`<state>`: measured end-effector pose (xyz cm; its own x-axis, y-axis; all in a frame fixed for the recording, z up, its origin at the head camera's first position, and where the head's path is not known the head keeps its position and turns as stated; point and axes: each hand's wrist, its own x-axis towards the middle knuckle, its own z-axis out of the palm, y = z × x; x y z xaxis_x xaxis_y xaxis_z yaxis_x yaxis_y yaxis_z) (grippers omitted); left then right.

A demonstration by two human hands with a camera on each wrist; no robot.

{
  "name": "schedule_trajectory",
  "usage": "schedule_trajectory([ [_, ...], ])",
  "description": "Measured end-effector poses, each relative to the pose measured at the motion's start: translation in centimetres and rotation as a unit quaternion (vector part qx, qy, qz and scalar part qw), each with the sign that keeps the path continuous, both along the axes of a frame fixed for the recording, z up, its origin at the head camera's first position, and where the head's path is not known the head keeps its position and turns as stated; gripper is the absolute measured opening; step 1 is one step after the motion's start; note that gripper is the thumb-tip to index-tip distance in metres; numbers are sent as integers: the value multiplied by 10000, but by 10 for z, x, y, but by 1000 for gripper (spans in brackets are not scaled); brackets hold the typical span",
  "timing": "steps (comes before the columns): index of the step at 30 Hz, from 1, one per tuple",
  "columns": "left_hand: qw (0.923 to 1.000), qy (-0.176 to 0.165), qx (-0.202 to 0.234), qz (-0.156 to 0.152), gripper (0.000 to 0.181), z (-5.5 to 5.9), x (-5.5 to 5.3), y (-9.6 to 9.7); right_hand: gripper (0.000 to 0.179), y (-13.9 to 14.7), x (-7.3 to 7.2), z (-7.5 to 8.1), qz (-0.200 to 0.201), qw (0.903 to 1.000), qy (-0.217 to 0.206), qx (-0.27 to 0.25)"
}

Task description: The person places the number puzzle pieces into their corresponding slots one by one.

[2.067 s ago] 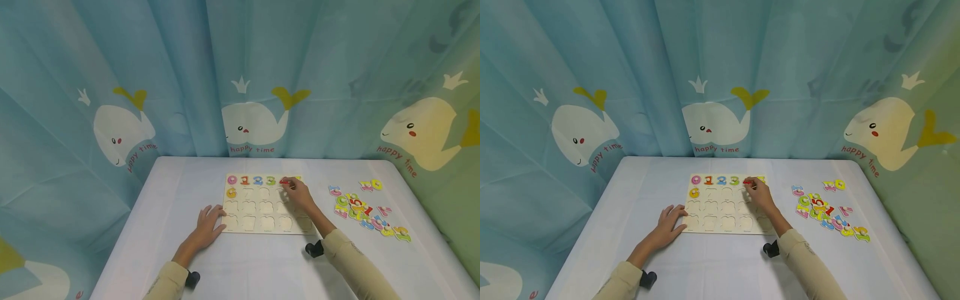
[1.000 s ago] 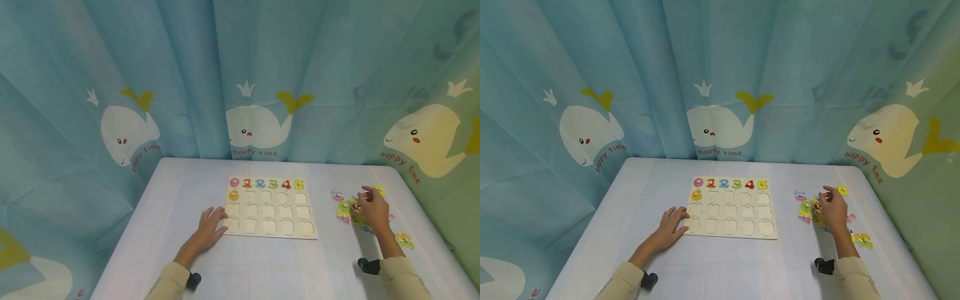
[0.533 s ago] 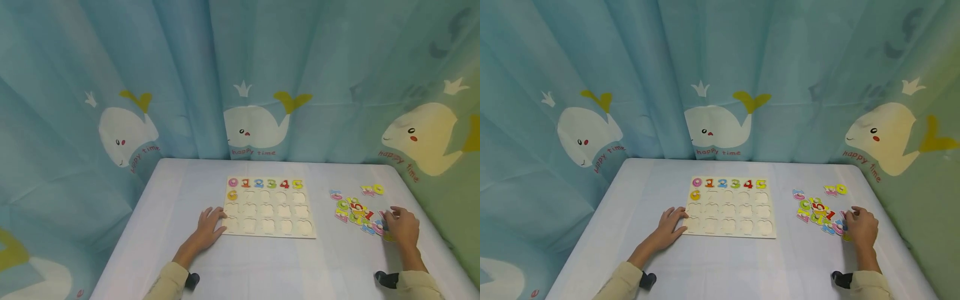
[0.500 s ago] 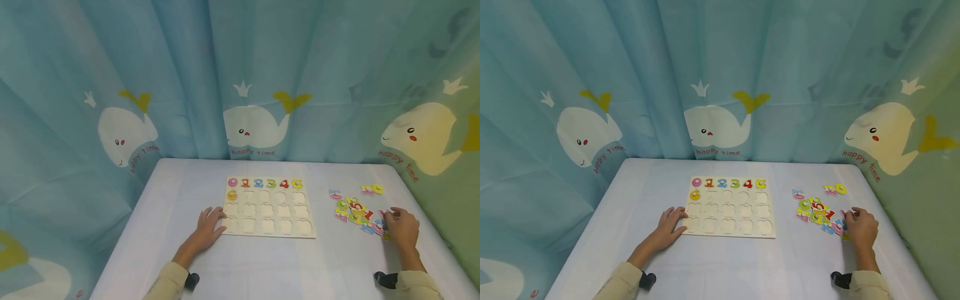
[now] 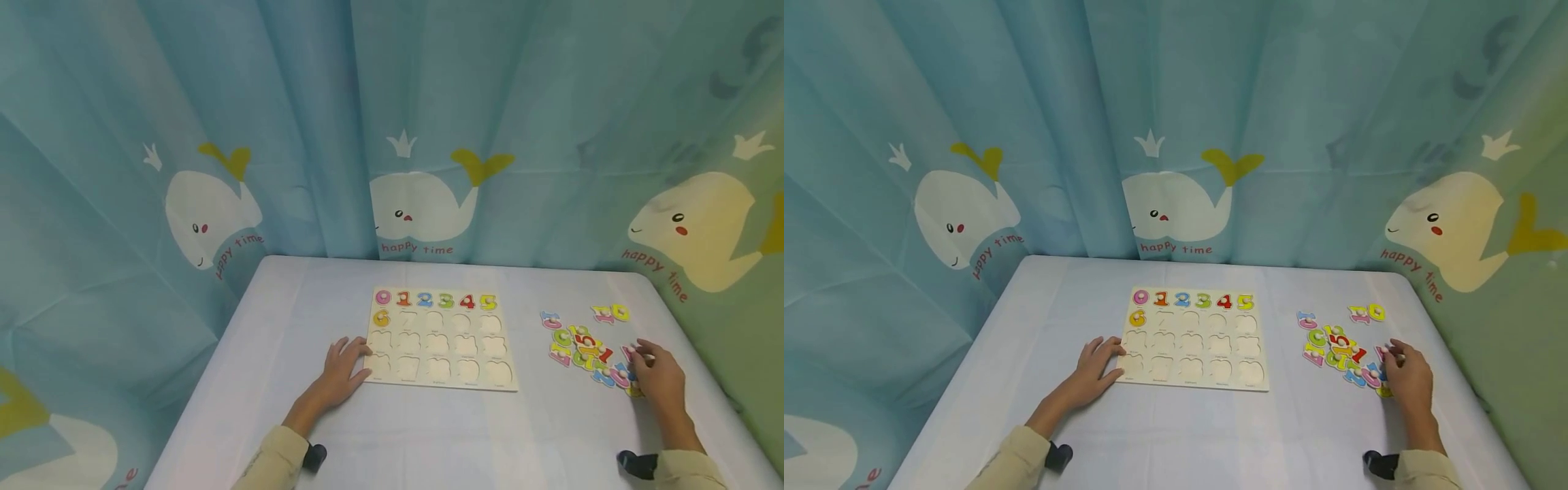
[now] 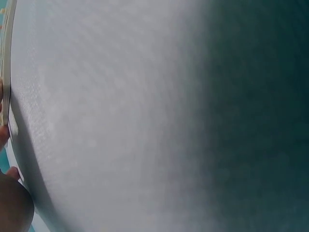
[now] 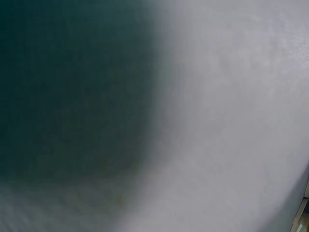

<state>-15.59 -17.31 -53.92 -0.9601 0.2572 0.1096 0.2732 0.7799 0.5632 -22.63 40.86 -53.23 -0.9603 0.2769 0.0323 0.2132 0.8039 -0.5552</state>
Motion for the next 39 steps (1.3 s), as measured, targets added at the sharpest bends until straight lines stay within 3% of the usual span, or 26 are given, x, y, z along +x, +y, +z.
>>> schedule_trajectory([
  [4, 10000, 75, 15, -43, 28, -1, 1, 0, 43, -1, -1, 1, 205, 9997, -84, 71],
  [10, 9998, 161, 25, -70, 28, 0, 2, 0, 42, -1, 0, 0, 120, 9998, -121, 57],
  [21, 10000, 39, 15, -31, 29, 6, 2, 1, 45, -1, 0, -6, 20, 10000, -81, 5],
  [30, 9999, -5, 106, -2, 29, 6, 2, 1, 53, -1, 3, -8, 127, 9993, -274, -226],
  [39, 9998, -157, 72, 64, 28, 5, -1, 1, 49, -5, 0, -8, -18, 9997, -167, -178],
])
